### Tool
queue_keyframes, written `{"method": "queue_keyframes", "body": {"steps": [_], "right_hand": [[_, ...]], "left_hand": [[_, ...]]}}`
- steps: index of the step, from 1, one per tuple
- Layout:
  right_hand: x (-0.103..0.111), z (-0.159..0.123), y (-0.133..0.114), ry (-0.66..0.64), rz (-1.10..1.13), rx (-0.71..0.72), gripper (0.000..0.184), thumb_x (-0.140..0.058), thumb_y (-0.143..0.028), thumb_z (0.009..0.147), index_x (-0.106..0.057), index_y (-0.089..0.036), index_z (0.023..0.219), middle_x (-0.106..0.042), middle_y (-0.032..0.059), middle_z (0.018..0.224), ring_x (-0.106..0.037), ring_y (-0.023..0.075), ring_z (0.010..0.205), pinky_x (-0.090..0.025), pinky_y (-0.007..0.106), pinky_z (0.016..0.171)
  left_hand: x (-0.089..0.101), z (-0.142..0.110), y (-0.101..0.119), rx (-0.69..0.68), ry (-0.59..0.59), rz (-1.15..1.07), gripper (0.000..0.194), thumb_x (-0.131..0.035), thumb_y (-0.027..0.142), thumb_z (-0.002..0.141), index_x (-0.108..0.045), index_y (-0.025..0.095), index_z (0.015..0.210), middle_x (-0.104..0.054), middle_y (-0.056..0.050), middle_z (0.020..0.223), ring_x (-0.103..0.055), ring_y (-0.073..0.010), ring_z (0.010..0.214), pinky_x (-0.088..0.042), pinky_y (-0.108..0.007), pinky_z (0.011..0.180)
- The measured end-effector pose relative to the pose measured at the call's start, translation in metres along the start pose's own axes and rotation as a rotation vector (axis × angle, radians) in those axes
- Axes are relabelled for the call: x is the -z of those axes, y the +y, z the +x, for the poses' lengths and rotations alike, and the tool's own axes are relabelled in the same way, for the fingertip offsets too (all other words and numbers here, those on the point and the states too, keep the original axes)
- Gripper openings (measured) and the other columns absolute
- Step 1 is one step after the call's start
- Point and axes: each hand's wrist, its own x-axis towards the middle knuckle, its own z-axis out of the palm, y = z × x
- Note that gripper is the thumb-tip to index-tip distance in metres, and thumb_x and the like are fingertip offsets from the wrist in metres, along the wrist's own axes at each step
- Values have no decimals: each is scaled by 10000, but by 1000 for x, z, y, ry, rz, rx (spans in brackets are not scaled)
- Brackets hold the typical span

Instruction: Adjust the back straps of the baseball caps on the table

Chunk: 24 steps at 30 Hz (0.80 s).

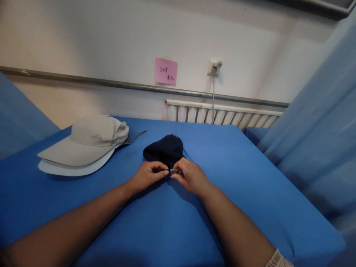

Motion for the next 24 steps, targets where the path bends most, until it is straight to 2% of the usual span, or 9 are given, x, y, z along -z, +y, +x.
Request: {"method": "queue_keyframes", "body": {"steps": [6, 15, 24], "right_hand": [[2, -1, 0, -38, 4, -9, 113, -644, -221, 853, -562, -216, 930, -588, 18, 864, -579, 149, 762, -460, 277, 671], [-2, 0, -3, -28, 25, 4, 107, -647, -205, 851, -560, -208, 914, -581, 15, 854, -571, 141, 755, -460, 269, 668], [1, 1, -4, -36, 34, -13, 103, -644, -205, 848, -564, -212, 913, -585, 18, 858, -568, 145, 762, -462, 275, 672]], "left_hand": [[2, -1, 3, 3, -35, 56, 165, -664, 305, 734, -714, 147, 729, -642, -3, 655, -512, -104, 593, -406, -227, 582], [1, -2, 3, 27, -51, 53, 204, -648, 338, 743, -721, 148, 754, -654, -18, 697, -532, -120, 644, -403, -221, 577], [4, -3, 7, 73, -72, -27, 225, -671, 373, 726, -687, 148, 724, -571, 10, 599, -453, -99, 559, -345, -214, 516]]}}
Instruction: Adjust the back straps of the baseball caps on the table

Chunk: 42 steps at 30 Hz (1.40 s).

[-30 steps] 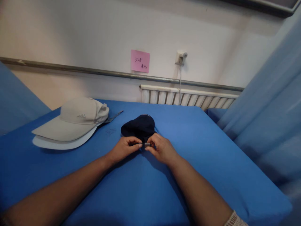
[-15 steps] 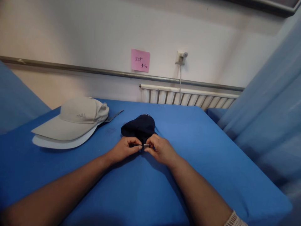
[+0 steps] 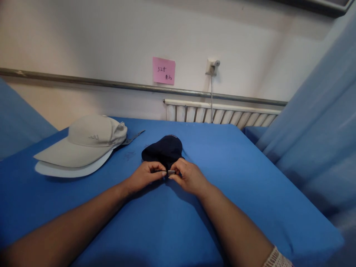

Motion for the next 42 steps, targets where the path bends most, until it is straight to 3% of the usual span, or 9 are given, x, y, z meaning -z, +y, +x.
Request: {"method": "queue_keyframes", "body": {"steps": [8, 22, 42], "right_hand": [[-2, -1, 0, 17, 47, -27, 105, -651, -188, 839, -575, -211, 907, -582, 11, 848, -567, 139, 751, -456, 265, 660], [-5, 0, 5, 107, 118, -61, 118, -679, -196, 801, -588, -210, 875, -602, -6, 799, -577, 127, 710, -468, 258, 647], [-3, -1, 1, 95, 127, -30, 109, -690, -232, 811, -602, -214, 873, -610, -3, 800, -580, 132, 715, -477, 268, 662]], "left_hand": [[1, -3, 4, 38, -56, -94, 204, -674, 341, 735, -661, 141, 696, -530, 35, 568, -404, -75, 525, -307, -219, 517], [2, -4, 7, 26, -78, -98, 175, -680, 308, 721, -695, 143, 778, -572, 16, 628, -453, -90, 566, -343, -228, 542], [-3, -2, 4, 3, -19, -53, 254, -664, 391, 737, -679, 137, 741, -565, 6, 623, -452, -99, 575, -355, -228, 545]]}}
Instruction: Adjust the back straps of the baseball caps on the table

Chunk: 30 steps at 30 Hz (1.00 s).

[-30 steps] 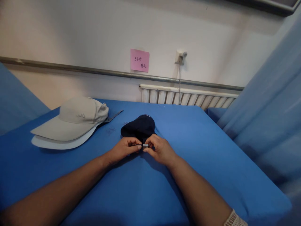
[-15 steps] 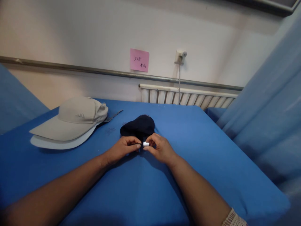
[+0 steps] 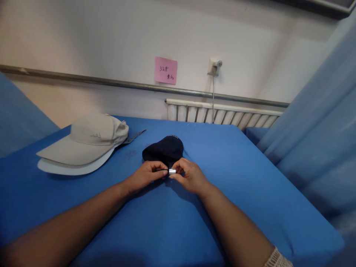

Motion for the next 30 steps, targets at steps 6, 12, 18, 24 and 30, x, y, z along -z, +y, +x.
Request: {"method": "queue_keyframes", "body": {"steps": [6, 12, 18, 24, 30], "right_hand": [[-1, 0, 0, -2, 14, 6, 104, -682, -232, 813, -597, -216, 872, -603, -1, 801, -575, 135, 715, -477, 274, 667], [0, -1, 1, -15, 7, -7, 108, -686, -228, 809, -599, -213, 870, -601, -3, 802, -571, 132, 718, -465, 268, 666], [0, -1, 0, -14, 8, -6, 112, -692, -222, 808, -600, -211, 871, -602, -6, 801, -573, 128, 717, -457, 260, 663], [-1, 0, 0, -15, 13, 13, 112, -692, -216, 807, -598, -206, 868, -602, -1, 800, -572, 127, 710, -466, 258, 658], [0, 0, 1, -19, 0, 5, 110, -691, -226, 808, -599, -209, 866, -605, 0, 800, -578, 130, 711, -471, 261, 655]], "left_hand": [[0, -1, 0, 9, -8, -46, 221, -669, 360, 739, -679, 139, 748, -554, 16, 611, -447, -93, 566, -347, -223, 534], [2, -1, 2, 18, -38, -54, 196, -673, 330, 737, -678, 134, 749, -569, 15, 625, -456, -90, 572, -354, -232, 559], [3, -2, 2, 14, -43, -51, 165, -666, 300, 741, -680, 137, 758, -564, 20, 625, -452, -86, 562, -360, -230, 559], [1, -1, 0, -26, -19, -15, 193, -658, 324, 748, -687, 133, 751, -575, 14, 647, -463, -92, 589, -370, -226, 571], [1, -2, 0, -34, -15, -8, 218, -652, 353, 755, -685, 138, 754, -551, 16, 619, -434, -93, 568, -357, -228, 551]]}}
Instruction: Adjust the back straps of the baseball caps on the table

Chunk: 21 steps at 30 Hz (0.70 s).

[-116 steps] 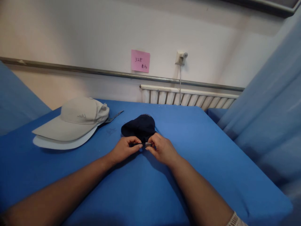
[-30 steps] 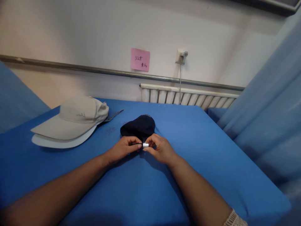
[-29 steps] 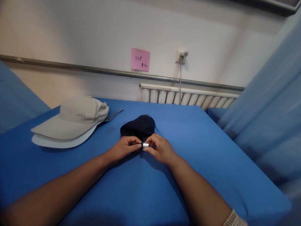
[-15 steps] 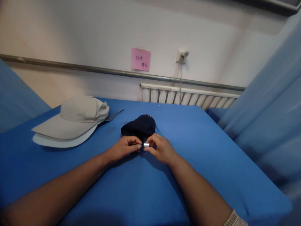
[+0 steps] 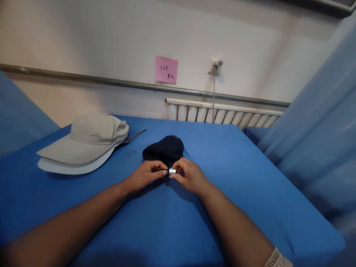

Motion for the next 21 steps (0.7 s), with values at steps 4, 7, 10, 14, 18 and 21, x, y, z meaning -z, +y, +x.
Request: {"method": "queue_keyframes", "body": {"steps": [4, 7, 10, 14, 18, 21], "right_hand": [[0, 0, 0, 0, -16, 8, 115, -690, -230, 811, -594, -210, 873, -607, -2, 801, -579, 130, 714, -470, 263, 661], [0, 0, -1, 0, -15, 19, 117, -688, -224, 812, -592, -207, 876, -605, -2, 802, -578, 129, 718, -467, 262, 663], [0, 0, -2, 8, -13, 29, 113, -687, -217, 811, -590, -206, 868, -598, -4, 795, -574, 126, 714, -462, 256, 657], [-1, 0, -1, 20, -16, 16, 110, -689, -218, 809, -595, -209, 867, -596, -6, 795, -572, 123, 708, -462, 251, 649], [0, 0, 0, 50, -9, -7, 106, -687, -233, 813, -597, -212, 864, -604, -8, 779, -572, 122, 688, -468, 248, 637], [-1, 0, 1, 67, 7, -37, 115, -689, -248, 814, -594, -213, 868, -614, -8, 772, -577, 123, 669, -477, 250, 628]], "left_hand": [[-1, 0, -1, -16, 9, 2, 221, -653, 351, 761, -685, 132, 755, -559, 8, 634, -448, -97, 583, -362, -231, 559], [-2, 0, -3, -31, 31, 39, 220, -644, 346, 769, -692, 131, 773, -582, -1, 658, -468, -102, 599, -370, -234, 567], [-2, 0, -4, -64, 46, 90, 216, -631, 343, 780, -697, 138, 781, -610, -7, 679, -496, -111, 621, -388, -239, 583], [-1, -2, -1, -101, 48, 181, 209, -611, 334, 807, -714, 152, 806, -656, -17, 722, -542, -128, 663, -415, -251, 622], [0, -4, 1, -114, 46, 182, 220, -582, 338, 842, -710, 159, 843, -672, -25, 753, -570, -137, 684, -436, -263, 644], [-1, -3, 0, -110, 47, 93, 215, -572, 342, 856, -661, 156, 917, -663, -22, 734, -585, -142, 667, -450, -271, 629]]}}
